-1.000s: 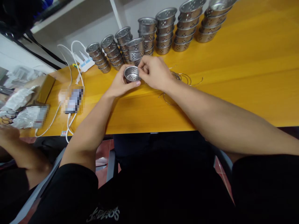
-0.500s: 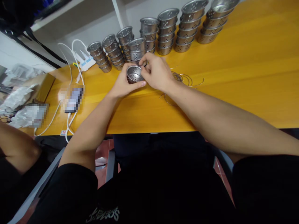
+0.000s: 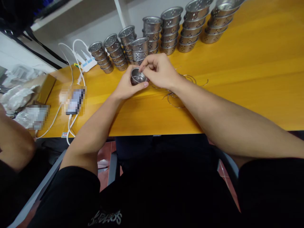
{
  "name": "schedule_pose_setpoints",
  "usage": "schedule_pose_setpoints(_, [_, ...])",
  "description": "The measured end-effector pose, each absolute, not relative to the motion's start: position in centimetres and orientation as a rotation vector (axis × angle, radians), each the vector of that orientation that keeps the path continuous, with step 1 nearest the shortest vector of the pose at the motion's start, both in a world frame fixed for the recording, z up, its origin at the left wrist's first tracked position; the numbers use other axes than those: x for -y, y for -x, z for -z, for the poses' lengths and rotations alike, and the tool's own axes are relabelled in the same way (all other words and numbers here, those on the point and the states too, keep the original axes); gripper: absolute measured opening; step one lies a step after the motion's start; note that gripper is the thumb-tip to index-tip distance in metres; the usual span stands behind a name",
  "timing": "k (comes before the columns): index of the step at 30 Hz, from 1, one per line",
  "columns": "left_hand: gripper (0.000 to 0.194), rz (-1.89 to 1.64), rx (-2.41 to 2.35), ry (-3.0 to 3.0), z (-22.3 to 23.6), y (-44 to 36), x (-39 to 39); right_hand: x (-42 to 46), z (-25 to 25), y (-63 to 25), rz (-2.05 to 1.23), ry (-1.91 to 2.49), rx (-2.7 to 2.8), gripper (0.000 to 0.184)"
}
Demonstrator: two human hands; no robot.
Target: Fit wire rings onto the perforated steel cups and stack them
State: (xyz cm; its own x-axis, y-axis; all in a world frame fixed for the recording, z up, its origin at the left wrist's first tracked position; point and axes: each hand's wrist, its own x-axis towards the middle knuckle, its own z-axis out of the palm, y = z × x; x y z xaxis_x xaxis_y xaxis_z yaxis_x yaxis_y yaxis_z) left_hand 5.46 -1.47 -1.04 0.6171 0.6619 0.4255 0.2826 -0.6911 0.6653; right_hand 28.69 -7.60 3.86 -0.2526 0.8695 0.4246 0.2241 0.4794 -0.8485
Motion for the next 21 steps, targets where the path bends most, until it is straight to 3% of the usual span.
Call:
schedule_pose_setpoints(5, [0.097, -0.881, -0.685, -2.253, 1.1, -4.6, 0.9, 8.3, -4.9, -30.1, -1.152, 0.71, 1.823, 0.066])
schedule_pose_setpoints(12, [0.093, -0.893, -0.622, -2.241, 1.1, -4.5, 1.0, 8.5, -4.7, -29.6, -1.127, 0.762, 1.773, 0.072])
schedule_pose_setpoints(21, [0.1, -0.909, -0.63, -2.341, 1.6, -4.6, 0.7, 8.6, -4.7, -29.1, -1.066, 0.798, 1.763, 0.079])
